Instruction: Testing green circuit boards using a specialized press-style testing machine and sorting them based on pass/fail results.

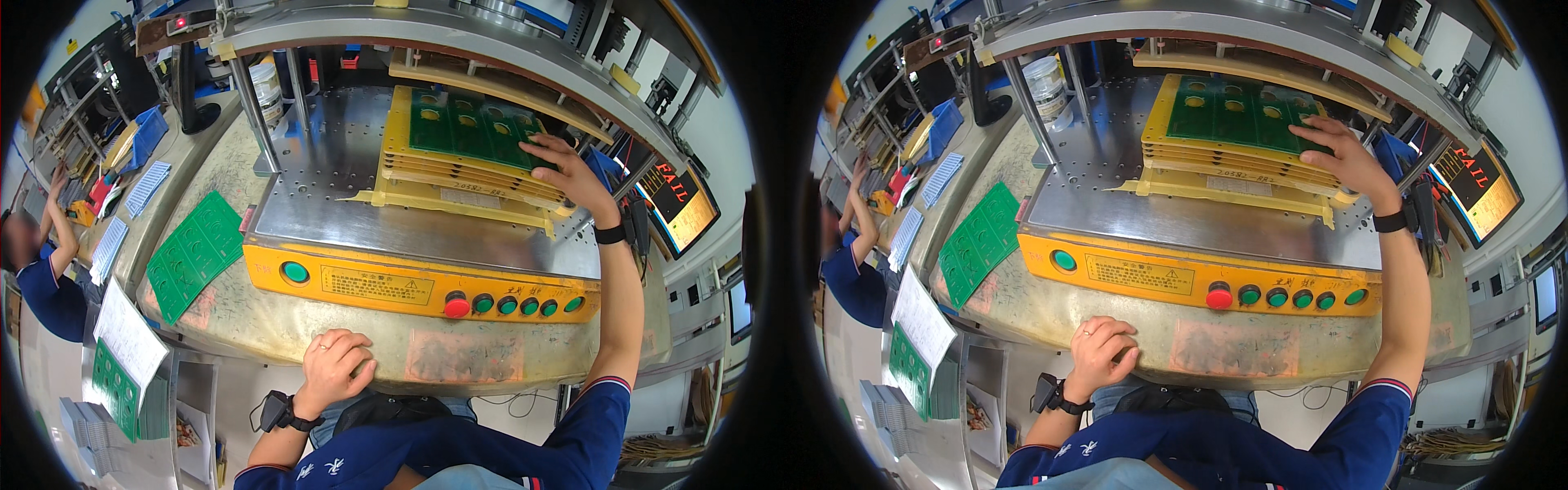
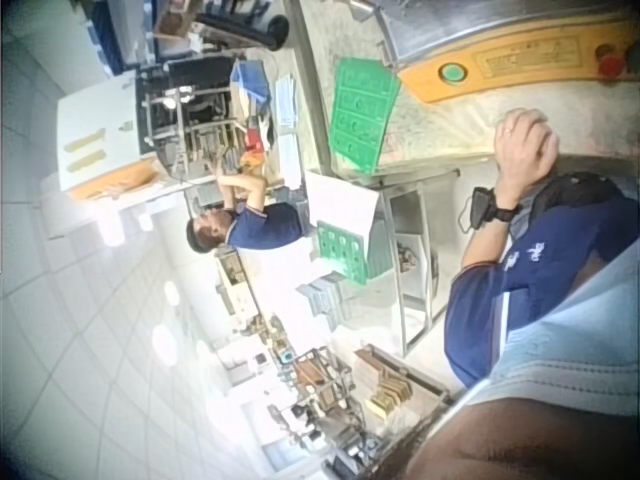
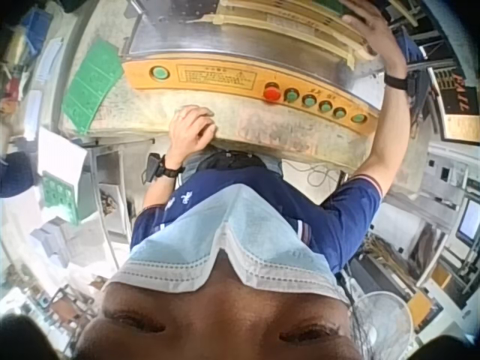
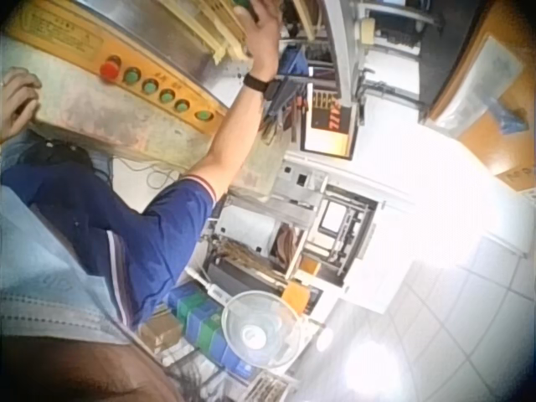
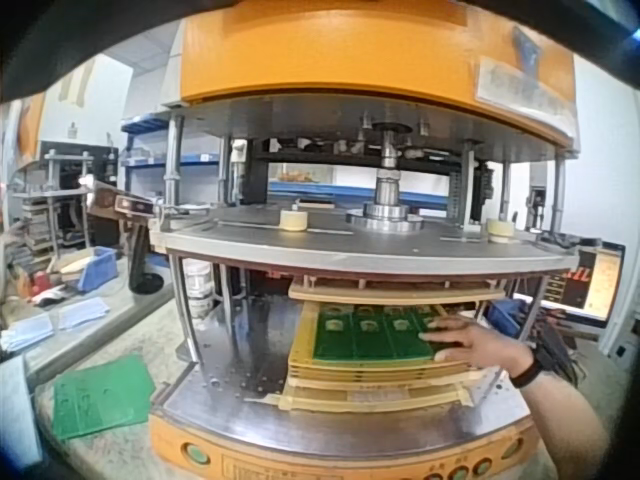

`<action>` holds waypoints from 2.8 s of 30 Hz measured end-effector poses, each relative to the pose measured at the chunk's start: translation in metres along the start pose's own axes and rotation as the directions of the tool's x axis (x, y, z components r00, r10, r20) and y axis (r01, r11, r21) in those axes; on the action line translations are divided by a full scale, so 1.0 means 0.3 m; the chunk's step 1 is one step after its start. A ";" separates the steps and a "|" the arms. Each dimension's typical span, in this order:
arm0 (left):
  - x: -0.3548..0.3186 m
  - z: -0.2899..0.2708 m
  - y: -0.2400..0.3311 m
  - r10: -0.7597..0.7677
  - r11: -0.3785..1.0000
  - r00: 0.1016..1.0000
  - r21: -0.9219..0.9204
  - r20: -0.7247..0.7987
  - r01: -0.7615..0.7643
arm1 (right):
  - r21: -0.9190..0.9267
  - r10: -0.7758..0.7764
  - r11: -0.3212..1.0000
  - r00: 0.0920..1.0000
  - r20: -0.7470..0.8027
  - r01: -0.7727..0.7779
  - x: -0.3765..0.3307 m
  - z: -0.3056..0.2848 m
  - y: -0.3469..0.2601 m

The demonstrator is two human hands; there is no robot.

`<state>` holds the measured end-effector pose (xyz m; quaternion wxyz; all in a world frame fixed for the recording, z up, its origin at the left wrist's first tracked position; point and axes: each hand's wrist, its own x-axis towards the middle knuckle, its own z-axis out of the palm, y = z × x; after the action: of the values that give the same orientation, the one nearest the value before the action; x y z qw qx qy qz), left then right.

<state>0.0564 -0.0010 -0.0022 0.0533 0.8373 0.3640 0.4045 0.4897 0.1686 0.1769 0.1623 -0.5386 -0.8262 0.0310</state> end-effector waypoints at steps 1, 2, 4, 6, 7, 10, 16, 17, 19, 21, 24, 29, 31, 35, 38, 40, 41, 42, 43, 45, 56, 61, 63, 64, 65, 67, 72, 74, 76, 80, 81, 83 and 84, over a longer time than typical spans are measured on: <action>0.000 0.000 0.000 0.001 1.000 1.000 0.000 0.002 -0.001 | -0.030 0.008 1.000 1.000 -0.010 -0.009 0.000 -0.001 -0.010; 0.001 0.000 0.000 0.002 1.000 1.000 0.000 0.003 -0.002 | -0.030 0.009 1.000 1.000 -0.011 -0.009 0.002 -0.002 -0.017; 0.003 -0.001 0.001 0.005 1.000 1.000 -0.001 0.002 -0.005 | -0.064 -0.010 0.998 0.999 -0.031 0.008 0.004 -0.003 -0.024; 0.003 0.001 0.000 0.005 1.000 1.000 -0.001 0.000 -0.005 | -0.044 -0.019 0.999 0.998 -0.052 0.017 0.003 -0.001 -0.020; 0.002 0.001 0.000 0.003 1.000 1.000 0.001 -0.003 -0.003 | -0.023 -0.031 0.999 0.997 -0.072 0.029 0.006 0.001 -0.018; 0.003 0.000 0.001 -0.001 1.000 1.000 -0.002 -0.003 0.001 | -0.028 -0.034 0.999 0.994 -0.105 0.031 -0.001 0.004 -0.011; 0.004 0.000 0.000 0.006 1.000 1.000 -0.005 -0.006 -0.006 | -0.004 -0.028 1.000 0.998 -0.051 0.028 -0.005 0.007 0.005; 0.005 0.001 0.001 0.007 1.000 1.000 -0.005 -0.006 -0.007 | -0.004 -0.027 1.000 0.998 -0.051 0.027 -0.003 0.007 0.003; 0.008 0.000 0.002 0.006 1.000 1.000 -0.006 -0.003 -0.006 | -0.037 -0.016 0.999 0.998 -0.055 0.014 0.002 0.012 -0.003; 0.006 0.000 0.004 0.005 1.000 1.000 0.002 -0.003 -0.005 | -0.030 -0.009 1.000 0.999 -0.044 0.008 0.004 0.018 0.001; 0.007 0.001 0.005 0.008 1.000 1.000 0.004 -0.010 -0.008 | -0.041 0.008 0.999 1.000 -0.028 -0.009 0.001 0.013 -0.001; 0.006 -0.002 -0.001 0.006 1.000 1.000 -0.013 -0.011 -0.006 | 0.040 -0.010 0.999 0.996 -0.094 0.014 -0.019 0.023 -0.008; 0.007 -0.007 -0.002 -0.047 0.993 0.999 -0.112 0.010 0.048 | 0.038 -0.066 0.997 0.991 -0.115 0.071 -0.045 0.021 -0.025; -0.007 -0.027 -0.037 -0.174 0.914 0.985 -0.375 -0.016 0.155 | 0.087 -0.142 0.985 0.983 -0.114 0.152 -0.155 0.007 -0.168; -0.001 -0.106 -0.081 -0.580 0.165 0.764 -0.877 0.284 0.451 | 0.095 -0.350 0.928 0.931 -0.100 0.359 -0.239 0.001 -0.356; 0.042 -0.154 -0.131 -0.489 -0.159 0.764 -0.904 0.422 0.397 | -0.114 -0.515 0.853 0.857 -0.028 0.509 -0.287 -0.007 -0.468; 0.064 -0.178 -0.151 -0.407 -0.330 0.769 -0.864 0.493 0.380 | -0.095 -0.525 0.848 0.851 -0.021 0.521 -0.306 -0.003 -0.509; 0.074 -0.193 -0.169 -0.364 -0.419 0.770 -0.831 0.524 0.367 | -0.173 -0.556 0.816 0.831 0.022 0.551 -0.324 -0.002 -0.548; 0.077 -0.207 -0.182 -0.319 -0.503 0.772 -0.789 0.549 0.353 | -0.248 -0.583 0.777 0.810 0.065 0.579 -0.337 0.002 -0.584; 0.071 -0.236 -0.186 -0.042 -0.570 0.884 -0.738 0.466 0.362 | -0.291 -0.599 0.753 0.798 0.071 0.591 -0.354 0.007 -0.641; 0.027 -0.264 0.068 -0.438 0.023 0.771 -0.852 0.461 0.523 | -0.373 -0.514 0.837 0.808 -0.288 0.400 -0.329 0.000 -0.669; 0.056 -0.118 0.259 -0.381 0.429 0.905 -0.832 0.187 0.352 | -0.002 -0.504 0.856 0.835 -0.220 0.517 -0.384 0.129 -0.808; 0.076 -0.015 0.290 -0.333 0.389 0.938 -0.891 0.102 0.235 | 0.047 -0.506 0.853 0.845 -0.177 0.520 -0.401 0.164 -0.861; 0.078 0.043 0.298 -0.323 0.312 0.946 -0.940 0.029 0.135 | 0.101 -0.456 0.874 0.874 -0.167 0.476 -0.402 0.181 -0.881; 0.074 0.056 0.311 -0.339 0.371 0.940 -0.911 0.049 0.181 | 0.153 -0.403 0.892 0.902 -0.155 0.425 -0.403 0.197 -0.897; 0.069 0.123 0.325 -0.365 0.448 0.929 -0.886 -0.059 0.120 | 0.184 -0.389 0.894 0.911 -0.139 0.409 -0.399 0.234 -0.916; 0.074 0.209 0.322 -0.372 0.546 0.927 -0.820 -0.053 0.173 | 0.125 -0.404 0.896 0.898 -0.173 0.427 -0.393 0.280 -0.961; 0.063 0.211 0.313 -0.376 0.505 0.926 -0.844 -0.028 0.180 | 0.111 -0.399 0.900 0.899 -0.181 0.421 -0.389 0.290 -0.962; 0.051 0.203 0.294 -0.301 0.462 0.952 -0.881 -0.048 0.102 | 0.124 -0.408 0.894 0.897 -0.173 0.430 -0.383 0.281 -0.965; 0.049 0.157 0.266 -0.135 0.330 0.986 -0.943 -0.095 -0.046 | 0.095 -0.373 0.916 0.915 -0.155 0.389 -0.404 0.246 -0.921; 0.052 0.130 0.279 -0.176 0.046 0.982 -0.997 -0.068 -0.060 | 0.091 -0.357 0.923 0.922 -0.153 0.373 -0.404 0.245 -0.911; 0.037 0.071 0.251 -0.177 -0.034 0.982 -0.998 0.060 0.054 | -0.163 -0.456 0.885 0.882 -0.122 0.435 -0.400 0.241 -0.900; 0.033 0.057 0.257 -0.249 -0.155 0.956 -0.981 0.155 0.119 | -0.191 -0.446 0.888 0.885 -0.135 0.418 -0.404 0.243 -0.901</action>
<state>0.1165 -0.0473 0.0224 0.7012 0.4340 0.0552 0.5629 0.2744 -0.0446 0.1407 0.1942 -0.3522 -0.9078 -0.1185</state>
